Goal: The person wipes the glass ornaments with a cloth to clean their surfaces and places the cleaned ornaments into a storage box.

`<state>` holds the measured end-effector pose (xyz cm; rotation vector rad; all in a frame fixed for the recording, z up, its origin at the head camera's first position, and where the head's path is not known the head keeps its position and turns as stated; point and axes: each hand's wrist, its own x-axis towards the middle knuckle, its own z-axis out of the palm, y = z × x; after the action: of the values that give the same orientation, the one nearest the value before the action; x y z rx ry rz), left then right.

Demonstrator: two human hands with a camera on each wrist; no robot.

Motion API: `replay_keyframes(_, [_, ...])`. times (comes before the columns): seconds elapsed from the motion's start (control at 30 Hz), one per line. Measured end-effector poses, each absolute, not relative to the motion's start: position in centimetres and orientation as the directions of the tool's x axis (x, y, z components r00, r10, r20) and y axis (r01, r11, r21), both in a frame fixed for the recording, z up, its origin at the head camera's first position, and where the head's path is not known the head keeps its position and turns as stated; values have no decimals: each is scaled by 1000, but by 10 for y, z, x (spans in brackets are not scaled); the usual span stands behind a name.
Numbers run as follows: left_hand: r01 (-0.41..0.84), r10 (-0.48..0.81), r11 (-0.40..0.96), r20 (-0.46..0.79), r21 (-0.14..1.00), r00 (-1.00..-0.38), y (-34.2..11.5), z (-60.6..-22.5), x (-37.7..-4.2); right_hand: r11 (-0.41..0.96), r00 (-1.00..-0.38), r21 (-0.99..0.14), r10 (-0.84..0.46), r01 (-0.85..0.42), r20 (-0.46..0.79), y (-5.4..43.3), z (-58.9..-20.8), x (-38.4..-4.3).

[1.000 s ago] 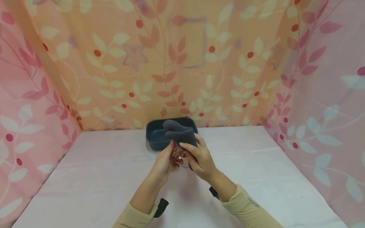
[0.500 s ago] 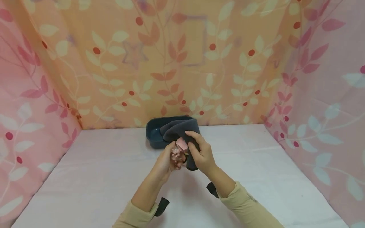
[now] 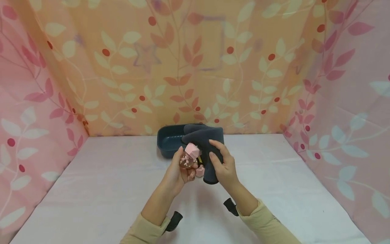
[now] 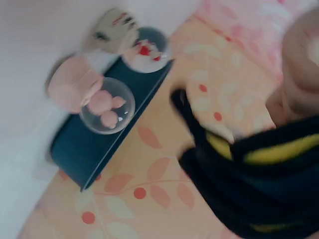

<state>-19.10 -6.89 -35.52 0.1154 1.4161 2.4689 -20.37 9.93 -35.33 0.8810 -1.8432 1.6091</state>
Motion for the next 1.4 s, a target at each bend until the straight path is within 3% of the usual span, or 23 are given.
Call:
replay_keyframes(0.1, [-193,253,-470,-78,861,-964,-66,-356,-191,210,-367,-321,-236,-923,900,95,-360,-208])
replay_keyframes(0.2, [-177,219,-464,-82,868,-972,-63,-357,-190,300,-185,-82,-332,-950,925,89,-361,-213])
replay_keyframes(0.3, [-180,201,-464,-94,867,-975,-62,-358,-190,373,-129,20,-370,-928,920,86,-363,-216])
replay_keyframes(0.43, [-216,249,-494,-101,842,-963,-60,-357,-190,403,-138,13,-344,-915,929,84,-363,-219])
replay_keyframes(0.5, [-232,275,-507,-100,830,-956,-60,-356,-190,391,-168,-35,-312,-920,935,83,-362,-219])
replay_keyframes(0.6, [-243,291,-501,-103,830,-951,-61,-356,-191,347,-262,-166,-251,-923,932,83,-362,-219])
replay_keyframes(0.77, [-267,328,-470,-114,842,-938,-65,-358,-190,208,-524,-491,-158,-846,837,85,-360,-216])
replay_keyframes(0.93, [-279,356,-450,-116,848,-927,-67,-360,-188,62,-797,-800,-160,-597,582,92,-351,-213])
replay_keyframes(1.03, [-281,345,-450,-125,848,-930,-68,-359,-188,-55,-896,-911,-166,-408,412,98,-345,-214])
replay_keyframes(1.1, [-272,329,-448,-126,852,-936,-68,-358,-188,-144,-928,-938,-160,-315,337,102,-342,-214])
replay_keyframes(1.2, [-246,304,-434,-116,867,-946,-69,-358,-189,-229,-936,-934,-160,-275,315,106,-338,-213])
replay_keyframes(1.4, [-216,266,-406,-112,888,-958,-68,-359,-189,-153,-850,-929,-374,-338,371,106,-334,-210])
